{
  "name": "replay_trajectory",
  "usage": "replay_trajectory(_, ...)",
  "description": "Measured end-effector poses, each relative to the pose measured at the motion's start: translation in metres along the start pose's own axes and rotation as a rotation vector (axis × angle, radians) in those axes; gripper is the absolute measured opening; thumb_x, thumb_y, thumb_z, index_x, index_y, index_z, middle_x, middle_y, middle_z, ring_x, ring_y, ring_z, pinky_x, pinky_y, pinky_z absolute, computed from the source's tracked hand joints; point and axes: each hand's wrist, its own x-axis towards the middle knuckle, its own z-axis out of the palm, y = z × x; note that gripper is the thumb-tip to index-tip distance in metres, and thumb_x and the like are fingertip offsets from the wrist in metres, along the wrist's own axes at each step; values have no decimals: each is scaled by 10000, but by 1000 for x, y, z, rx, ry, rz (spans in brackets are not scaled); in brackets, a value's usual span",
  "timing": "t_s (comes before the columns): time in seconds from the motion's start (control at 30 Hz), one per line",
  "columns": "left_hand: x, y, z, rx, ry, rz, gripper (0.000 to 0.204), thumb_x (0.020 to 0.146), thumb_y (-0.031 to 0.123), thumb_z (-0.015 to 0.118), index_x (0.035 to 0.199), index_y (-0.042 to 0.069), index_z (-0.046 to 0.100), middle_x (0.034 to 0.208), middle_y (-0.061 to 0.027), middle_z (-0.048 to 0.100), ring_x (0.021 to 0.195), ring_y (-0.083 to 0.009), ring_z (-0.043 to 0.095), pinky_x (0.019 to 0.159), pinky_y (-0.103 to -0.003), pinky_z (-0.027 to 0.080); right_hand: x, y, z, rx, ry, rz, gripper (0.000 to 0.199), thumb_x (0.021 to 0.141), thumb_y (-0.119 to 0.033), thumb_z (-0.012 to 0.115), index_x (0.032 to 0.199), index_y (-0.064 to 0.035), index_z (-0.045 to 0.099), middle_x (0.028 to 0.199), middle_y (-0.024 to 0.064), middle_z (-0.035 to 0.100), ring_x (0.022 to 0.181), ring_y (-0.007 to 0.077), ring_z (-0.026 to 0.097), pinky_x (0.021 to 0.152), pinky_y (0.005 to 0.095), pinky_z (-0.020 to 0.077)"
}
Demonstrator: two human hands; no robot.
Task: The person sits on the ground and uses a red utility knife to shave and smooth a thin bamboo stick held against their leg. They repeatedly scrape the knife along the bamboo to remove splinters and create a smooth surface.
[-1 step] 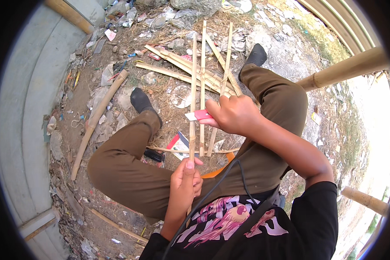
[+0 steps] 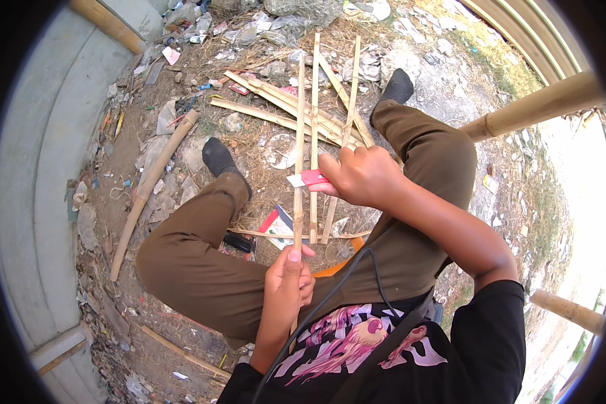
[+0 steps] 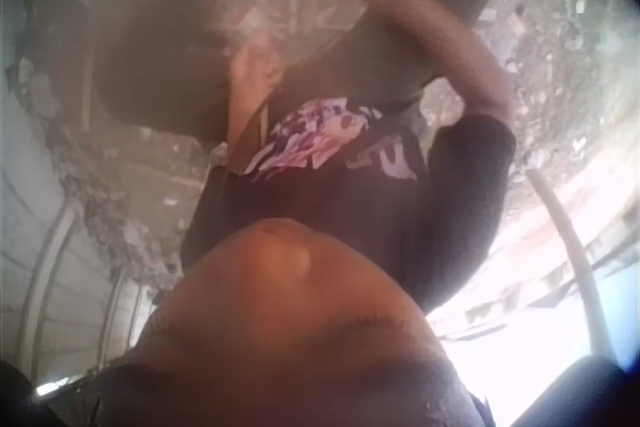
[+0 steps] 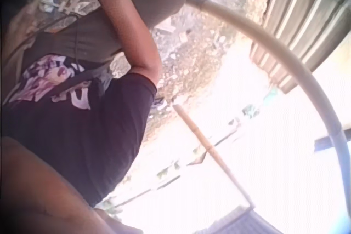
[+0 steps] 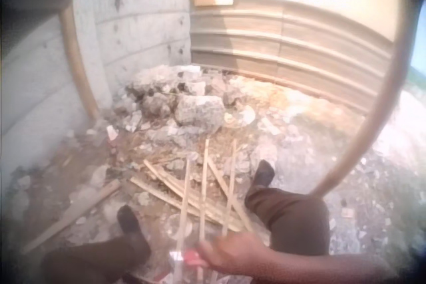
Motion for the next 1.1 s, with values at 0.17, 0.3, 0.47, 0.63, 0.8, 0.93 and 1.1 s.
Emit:
replay_trajectory(0.17,-1,0,0,-36,-1,-35,335,1159,386,439,1172,72,556,687,56,356,514,-13,303,448,-207,229,3,2,7,71,-10,14,495,980,-589,625,860,-112,565,580,54,494,434,233,549,384,376,410)
replay_trajectory(0.3,4,-12,-9,12,26,34,348,1154,402,449,1172,76,570,682,62,365,507,-9,301,438,-209,228,-3,-19,8,109,-5,100,493,986,-581,619,821,-122,546,571,66,555,423,236,583,366,379,407)
replay_trajectory(0.47,8,-19,-9,51,53,20,359,1149,411,463,1175,75,588,685,67,387,503,-4,304,430,-209,227,-9,-18,14,94,-55,99,495,986,-581,621,855,-109,547,591,66,542,432,233,571,387,385,415)
replay_trajectory(0.63,8,-18,-9,18,40,-2,359,1146,415,472,1196,81,592,686,66,387,510,-4,313,435,-205,229,-4,-9,32,-59,-22,124,491,1015,-571,594,856,-110,539,572,78,564,428,235,596,383,404,446)
replay_trajectory(0.8,-19,-37,3,10,-95,-264,380,1147,418,466,1234,65,578,668,52,350,500,-26,320,436,-209,251,15,69,3,94,44,1055,524,1142,-468,344,1003,-12,562,713,244,697,675,480,703,581,572,542)
replay_trajectory(0.93,-5,-28,1,20,-83,-167,387,1141,403,497,1248,49,611,665,64,389,512,-10,337,452,-201,263,10,37,6,287,-62,997,515,1142,-454,323,1023,-8,551,755,258,699,728,500,687,672,605,527)
replay_trajectory(1.1,-3,-18,4,80,-15,-30,356,1133,363,536,1263,41,614,681,68,429,527,-2,346,459,-202,264,-7,-6,-18,575,-260,749,500,1116,-502,420,993,-38,557,688,197,640,668,422,658,626,526,512)
